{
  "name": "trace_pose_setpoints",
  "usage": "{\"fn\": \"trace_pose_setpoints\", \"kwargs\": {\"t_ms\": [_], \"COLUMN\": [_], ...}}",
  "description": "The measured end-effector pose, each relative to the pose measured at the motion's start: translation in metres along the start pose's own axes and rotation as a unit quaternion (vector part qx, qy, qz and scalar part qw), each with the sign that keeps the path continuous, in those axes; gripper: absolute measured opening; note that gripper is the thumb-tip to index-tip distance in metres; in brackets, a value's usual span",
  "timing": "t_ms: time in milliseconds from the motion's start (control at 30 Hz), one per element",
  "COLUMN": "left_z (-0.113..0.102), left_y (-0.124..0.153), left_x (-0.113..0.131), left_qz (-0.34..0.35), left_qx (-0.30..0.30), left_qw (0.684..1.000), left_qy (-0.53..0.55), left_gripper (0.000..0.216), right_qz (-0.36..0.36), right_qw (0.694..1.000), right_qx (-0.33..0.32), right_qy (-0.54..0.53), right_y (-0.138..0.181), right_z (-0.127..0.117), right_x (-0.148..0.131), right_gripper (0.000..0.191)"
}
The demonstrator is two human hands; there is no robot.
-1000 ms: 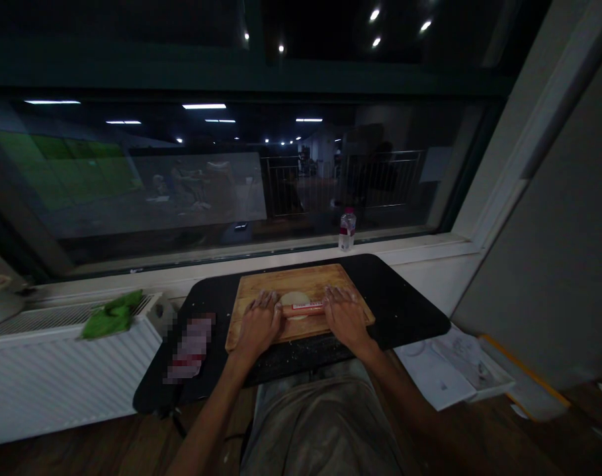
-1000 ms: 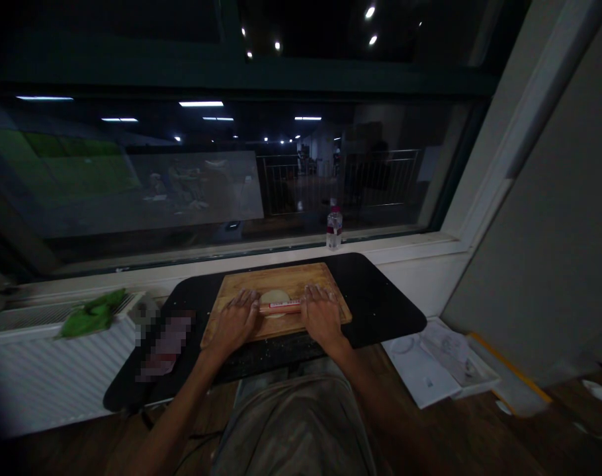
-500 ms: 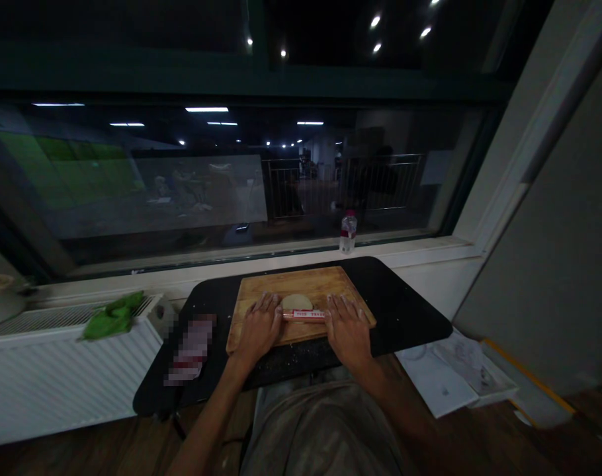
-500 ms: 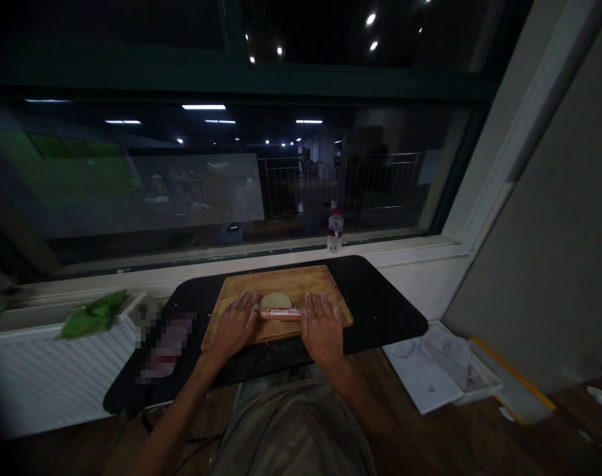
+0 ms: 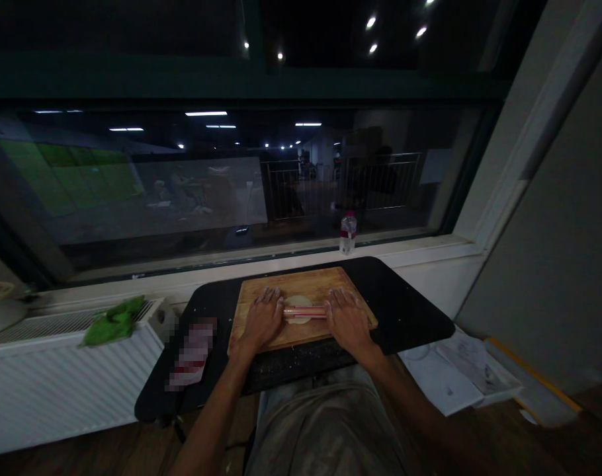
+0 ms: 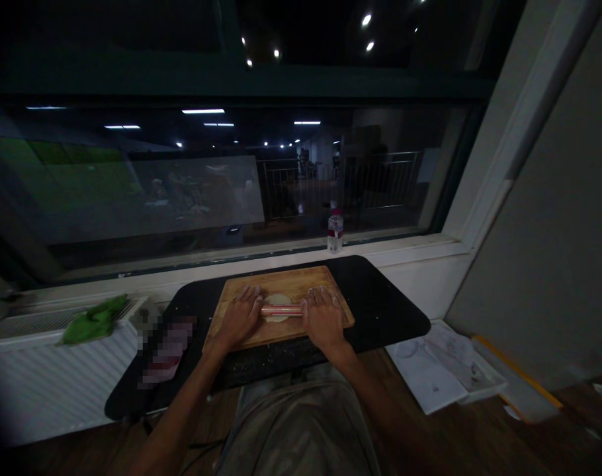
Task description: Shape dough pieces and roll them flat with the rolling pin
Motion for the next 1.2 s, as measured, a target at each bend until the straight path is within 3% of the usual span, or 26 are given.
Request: {"fn": "trace_pose_setpoints", "kwargs": {"t_ms": [200, 367, 567, 733, 900, 1200], "left_z": [0.007, 0.011, 0.006, -0.006, -0.013, -0.024], "left_y": [-0.028, -0.043, -0.049, -0.064, -0.074, -0.049], "left_x": [-0.010, -0.017, -0.025, -0.019, 0.005, 0.012], "left_qz": [0.037, 0.041, 0.019, 0.075, 0.137, 0.119], "left_qx": [-0.043, -0.063, -0.034, -0.101, -0.142, -0.141], "left_qw": [0.998, 0.997, 0.992, 0.966, 0.957, 0.976], "left_qy": [-0.033, -0.027, 0.118, 0.225, 0.213, 0.117], "left_gripper": [0.050, 0.050, 0.051, 0.047, 0.052, 0.052], "right_qz": [0.024, 0.017, -0.071, -0.093, -0.095, -0.081], "right_qw": [1.000, 1.000, 0.994, 0.989, 0.991, 0.988], "right_qx": [-0.015, 0.003, -0.053, -0.090, -0.082, -0.109], "right_qy": [-0.005, -0.013, -0.058, -0.074, -0.055, -0.075], "right_y": [-0.016, -0.002, 0.009, -0.005, -0.009, -0.013], "right_z": [0.000, 0.001, -0.004, -0.003, 0.000, -0.004], "right_x": [-0.001, -0.003, 0.002, 0.009, 0.007, 0.005], "right_gripper": [0.054, 0.054, 0.045, 0.038, 0.038, 0.045]}}
Point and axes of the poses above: each hand's wrist, its own y-axis away from the middle knuckle, its own z-axis out of the palm, x = y × z, the point moved 5 cm from there along -y, towards the middle knuckle, and after that the axes turned 11 degrees about z, right-handed, at the moved point
